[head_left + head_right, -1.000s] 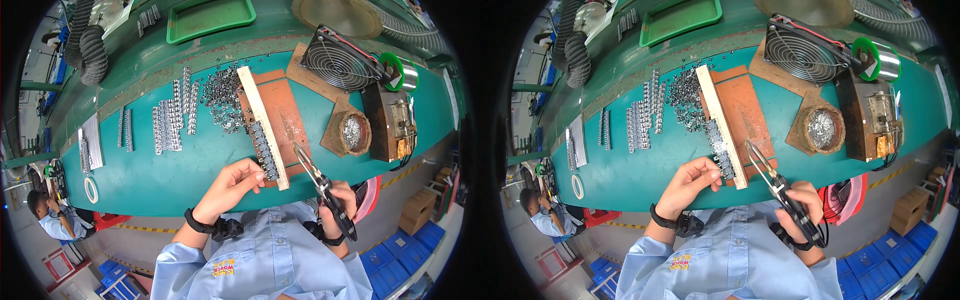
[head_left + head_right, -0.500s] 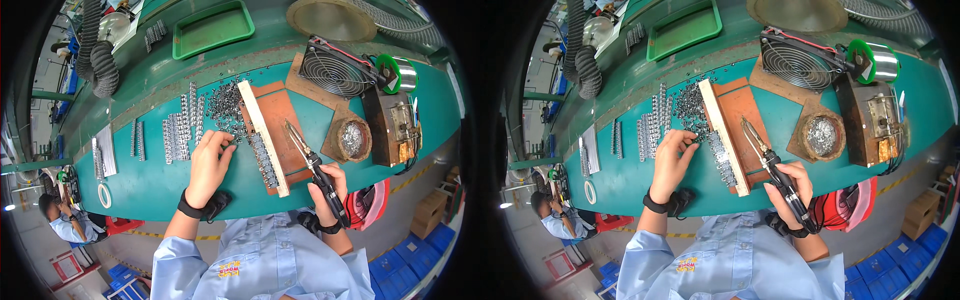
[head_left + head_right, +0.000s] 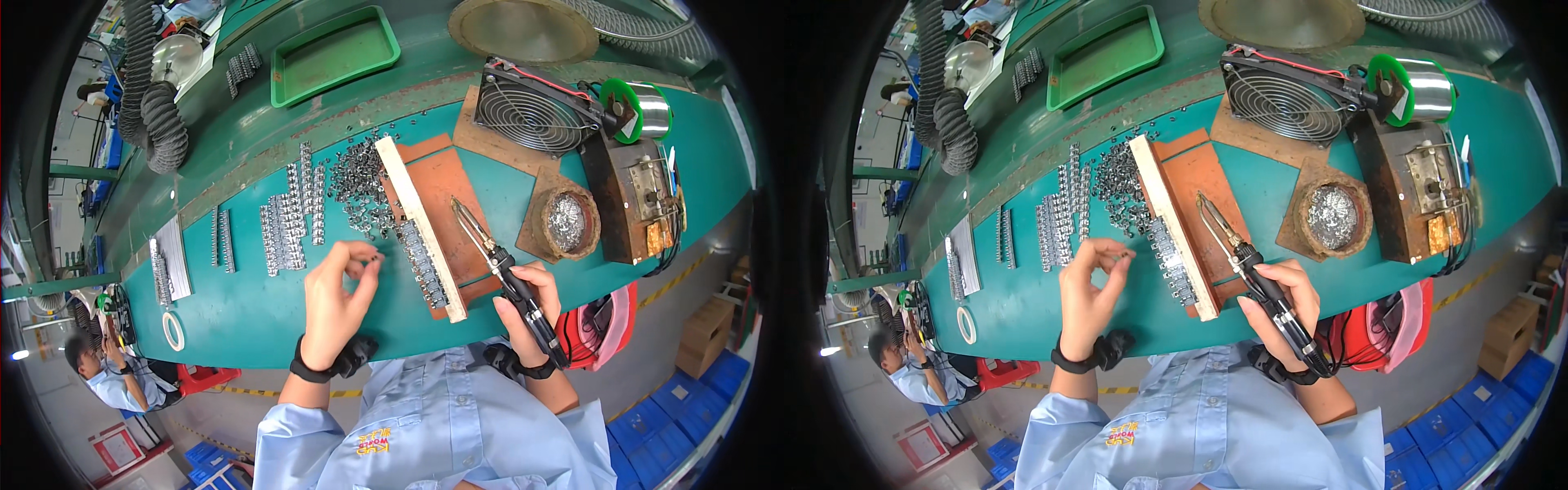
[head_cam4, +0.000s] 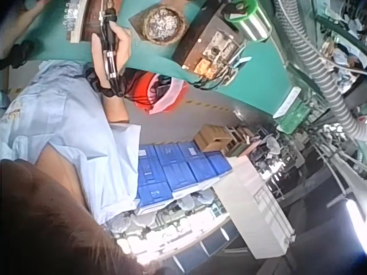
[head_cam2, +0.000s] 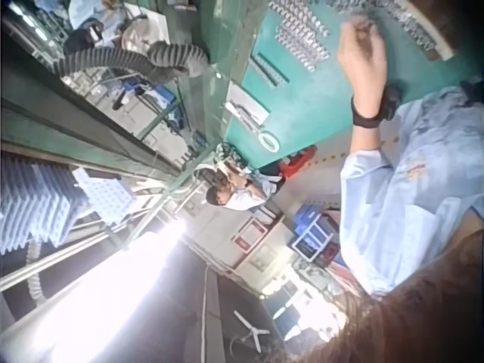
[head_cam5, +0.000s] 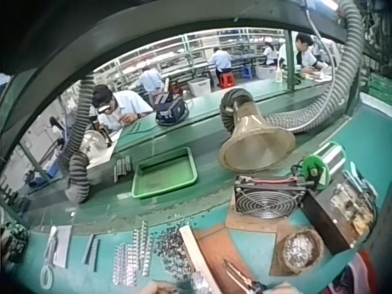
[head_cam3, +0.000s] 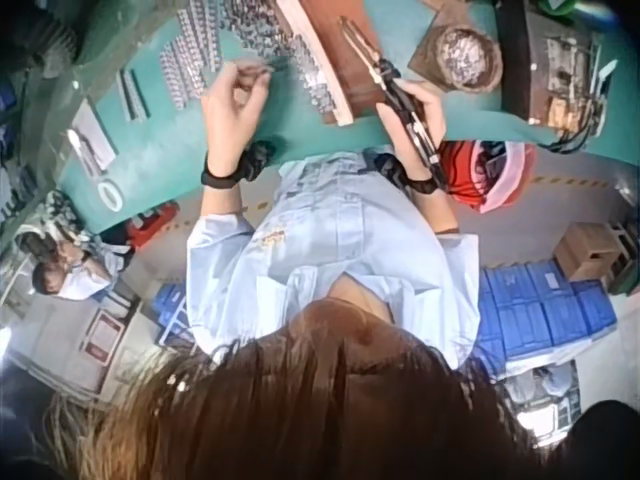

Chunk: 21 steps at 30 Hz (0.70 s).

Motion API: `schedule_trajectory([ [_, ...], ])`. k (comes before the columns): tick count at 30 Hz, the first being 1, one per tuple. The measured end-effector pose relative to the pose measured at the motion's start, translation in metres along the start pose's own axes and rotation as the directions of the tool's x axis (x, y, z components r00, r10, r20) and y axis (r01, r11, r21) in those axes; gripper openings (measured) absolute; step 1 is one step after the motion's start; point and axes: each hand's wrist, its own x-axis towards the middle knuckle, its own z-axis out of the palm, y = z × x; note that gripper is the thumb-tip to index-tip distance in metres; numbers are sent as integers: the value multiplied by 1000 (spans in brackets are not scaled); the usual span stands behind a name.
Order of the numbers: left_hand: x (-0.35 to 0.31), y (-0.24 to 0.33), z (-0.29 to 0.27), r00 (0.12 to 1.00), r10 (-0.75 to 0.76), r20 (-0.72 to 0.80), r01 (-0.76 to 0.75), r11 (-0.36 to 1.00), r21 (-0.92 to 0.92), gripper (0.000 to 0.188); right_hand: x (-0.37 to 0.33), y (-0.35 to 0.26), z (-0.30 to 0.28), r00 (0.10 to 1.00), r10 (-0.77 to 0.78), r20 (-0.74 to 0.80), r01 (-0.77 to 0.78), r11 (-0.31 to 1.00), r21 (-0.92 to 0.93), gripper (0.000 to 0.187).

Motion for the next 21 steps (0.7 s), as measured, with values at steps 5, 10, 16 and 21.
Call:
schedule_trajectory([
  [5,-31,-3,5,966,-107,234,200,883,-424,9,-1,0,-1,1000,15,-10,-15,1000,23,38],
  [10,-41,-5,13,869,-218,444,478,600,-642,8,-1,-1,1,999,32,-27,-30,998,47,39],
  [16,-42,-8,20,846,-210,490,521,521,-676,8,-1,-2,1,998,44,-34,-43,998,39,39],
  [21,-41,-9,25,815,-235,529,572,470,-672,8,-1,-1,0,998,47,-35,-46,998,49,39],
])
